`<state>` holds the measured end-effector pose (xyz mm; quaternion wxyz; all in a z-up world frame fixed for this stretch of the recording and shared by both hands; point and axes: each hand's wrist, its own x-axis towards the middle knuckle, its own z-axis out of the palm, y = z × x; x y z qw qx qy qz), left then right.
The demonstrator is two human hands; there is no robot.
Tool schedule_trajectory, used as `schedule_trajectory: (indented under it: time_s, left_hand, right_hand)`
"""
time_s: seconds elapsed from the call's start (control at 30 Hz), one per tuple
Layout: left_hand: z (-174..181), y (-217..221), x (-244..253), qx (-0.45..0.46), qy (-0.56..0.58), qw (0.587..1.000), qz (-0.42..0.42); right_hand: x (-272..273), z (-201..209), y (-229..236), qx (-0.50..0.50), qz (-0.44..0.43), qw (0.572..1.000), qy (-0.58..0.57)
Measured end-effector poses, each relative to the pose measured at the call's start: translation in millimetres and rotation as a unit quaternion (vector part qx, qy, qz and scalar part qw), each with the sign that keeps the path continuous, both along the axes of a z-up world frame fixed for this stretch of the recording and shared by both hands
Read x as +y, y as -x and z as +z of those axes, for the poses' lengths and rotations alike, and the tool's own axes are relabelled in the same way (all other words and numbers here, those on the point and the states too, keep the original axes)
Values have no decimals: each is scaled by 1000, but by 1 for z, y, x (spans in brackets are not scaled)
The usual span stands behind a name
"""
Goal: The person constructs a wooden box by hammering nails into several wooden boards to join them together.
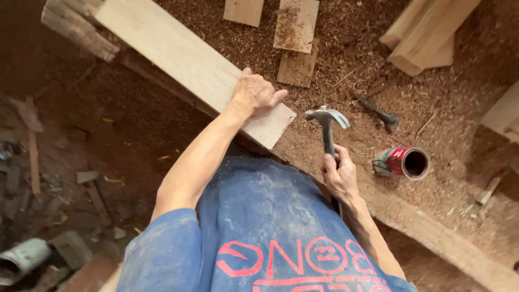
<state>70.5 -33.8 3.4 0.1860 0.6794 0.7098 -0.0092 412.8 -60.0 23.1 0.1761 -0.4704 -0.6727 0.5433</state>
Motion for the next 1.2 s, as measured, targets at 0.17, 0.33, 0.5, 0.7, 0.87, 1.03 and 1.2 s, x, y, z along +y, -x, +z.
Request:
schedule_trajectory:
  time_s: [0.17,0.33,0.5,0.7,0.87,1.03,1.2]
  left_hand:
    - [9,-2,9,-7,14,999,31]
    - [21,-4,6,-15,49,998,37]
    - [25,-5,4,-13,29,999,36]
    - [16,-5,-2,-18,9,1000,20]
    - [6,-4,-24,46,-83,995,-24]
    - [-13,10,-64,108,-407,770,479]
    - [-60,35,-65,-481,-184,440,736]
  right_hand:
    - [-2,40,7,28,12,999,-36]
    - [6,48,13,66,25,993,-96]
    - [20,36,24,-55,75,993,-77]
    - [55,-10,35,-159,-14,987,12]
    - [102,-123,92,-192,75,979,-5]
    - [104,-160,116,-114,115,986,-39]
    - [94,-141,123,-140,56,983,106]
